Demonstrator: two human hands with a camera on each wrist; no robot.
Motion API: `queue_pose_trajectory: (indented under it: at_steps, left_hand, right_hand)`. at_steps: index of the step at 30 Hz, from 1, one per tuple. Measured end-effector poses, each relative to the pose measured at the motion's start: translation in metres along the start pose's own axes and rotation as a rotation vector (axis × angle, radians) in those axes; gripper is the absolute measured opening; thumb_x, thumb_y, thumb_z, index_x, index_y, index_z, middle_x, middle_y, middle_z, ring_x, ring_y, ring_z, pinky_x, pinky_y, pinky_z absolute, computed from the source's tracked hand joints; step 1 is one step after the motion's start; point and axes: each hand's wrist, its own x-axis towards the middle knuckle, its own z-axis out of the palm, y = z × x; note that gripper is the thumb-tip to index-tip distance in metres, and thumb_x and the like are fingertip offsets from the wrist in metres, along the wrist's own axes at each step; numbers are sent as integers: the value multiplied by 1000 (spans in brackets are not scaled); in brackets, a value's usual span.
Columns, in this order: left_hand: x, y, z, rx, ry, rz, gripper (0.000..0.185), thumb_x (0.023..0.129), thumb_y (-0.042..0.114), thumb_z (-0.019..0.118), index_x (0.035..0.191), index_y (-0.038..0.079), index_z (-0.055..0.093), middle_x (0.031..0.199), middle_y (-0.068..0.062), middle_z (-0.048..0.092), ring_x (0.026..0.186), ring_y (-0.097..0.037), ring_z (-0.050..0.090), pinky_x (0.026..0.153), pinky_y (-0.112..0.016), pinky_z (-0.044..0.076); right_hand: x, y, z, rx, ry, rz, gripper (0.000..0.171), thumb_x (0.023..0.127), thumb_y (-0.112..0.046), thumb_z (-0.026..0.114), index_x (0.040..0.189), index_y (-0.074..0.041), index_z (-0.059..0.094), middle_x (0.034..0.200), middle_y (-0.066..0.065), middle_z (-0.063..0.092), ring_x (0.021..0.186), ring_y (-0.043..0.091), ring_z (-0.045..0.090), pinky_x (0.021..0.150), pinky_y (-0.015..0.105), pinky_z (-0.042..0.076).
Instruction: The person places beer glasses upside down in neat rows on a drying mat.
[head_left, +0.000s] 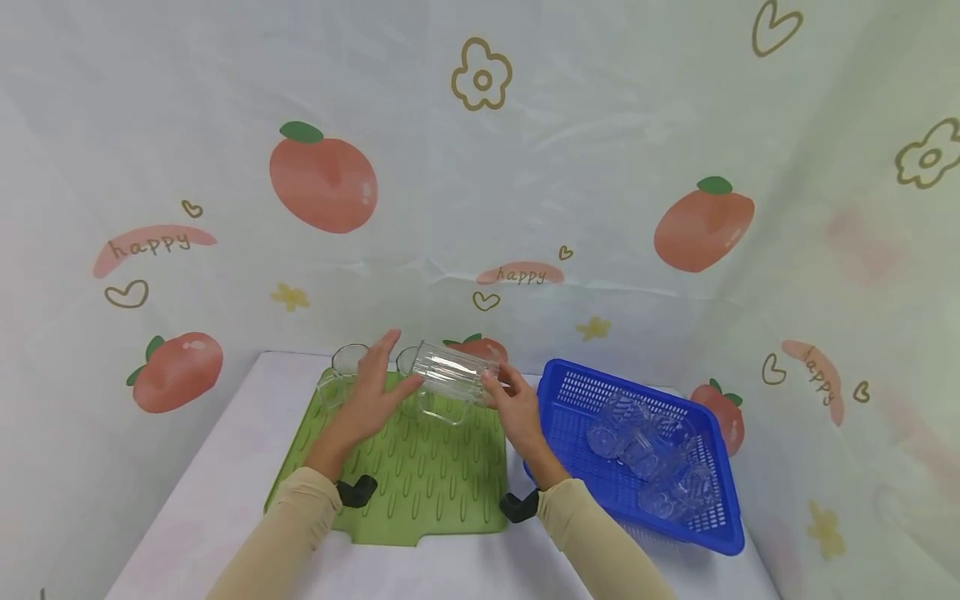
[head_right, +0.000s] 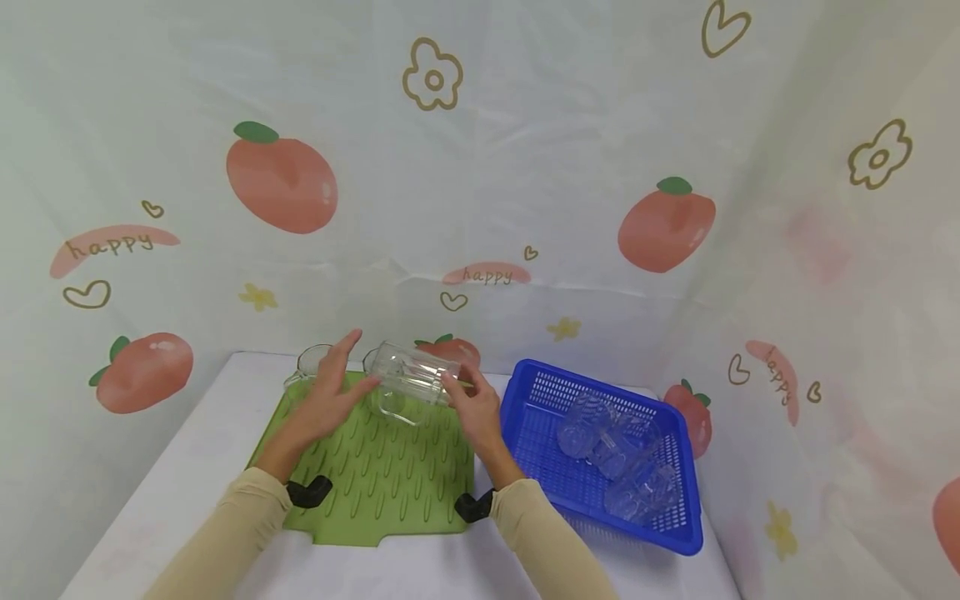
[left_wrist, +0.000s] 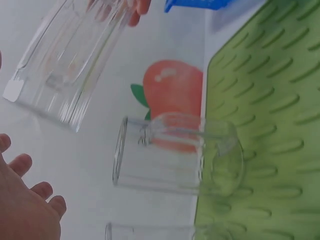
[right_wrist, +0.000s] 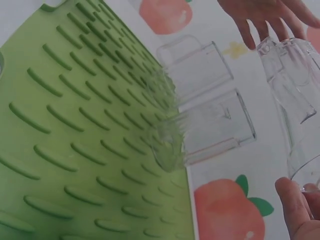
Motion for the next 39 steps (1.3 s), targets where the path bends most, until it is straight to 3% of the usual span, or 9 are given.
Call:
queue_pose_trajectory:
  at_steps: [8,18,24,30,39]
  left_hand:
    - [10,5,13,-57,5,5,80,102,52,55,164,36,6,173,-4,10,160,-36,7,122,-72,15]
    - [10,8,19,-137,-34,1,79,104,47,55,165,32,6,172,-10,12,158,-39,17,121,-69,23]
    - [8,7,19,-172,-53,-19,78,104,49,52,165,29,7,172,-10,14,159,-39,15,123,-68,20]
    - [7,12,20,-207,-74,-58,82,101,50,58,164,36,6,173,-4,12,159,-37,17,123,-65,25]
    - [9,21,26,-156,-19,-11,90,95,47,70,164,20,19,167,-12,28,152,-39,31,118,-65,34]
  right_hand:
    - [-2,0,5,59,-38,-29,54,102,-32,63,149,-8,52,135,20,63,113,30,70,83,27,62]
    - [-3,0,6,79,-64,-31,52,105,-25,58,151,-2,48,144,24,58,120,38,67,88,39,63]
    - [-3,-3,6,67,-118,-19,53,105,-28,58,152,-5,46,146,23,56,123,39,64,92,41,62]
    - [-3,-4,5,58,-154,-2,55,106,-31,56,153,-6,45,146,24,56,126,40,63,93,39,62]
    - [-3,-2,0,76,-202,20,57,107,-35,52,155,-5,41,145,26,55,128,42,61,98,43,59]
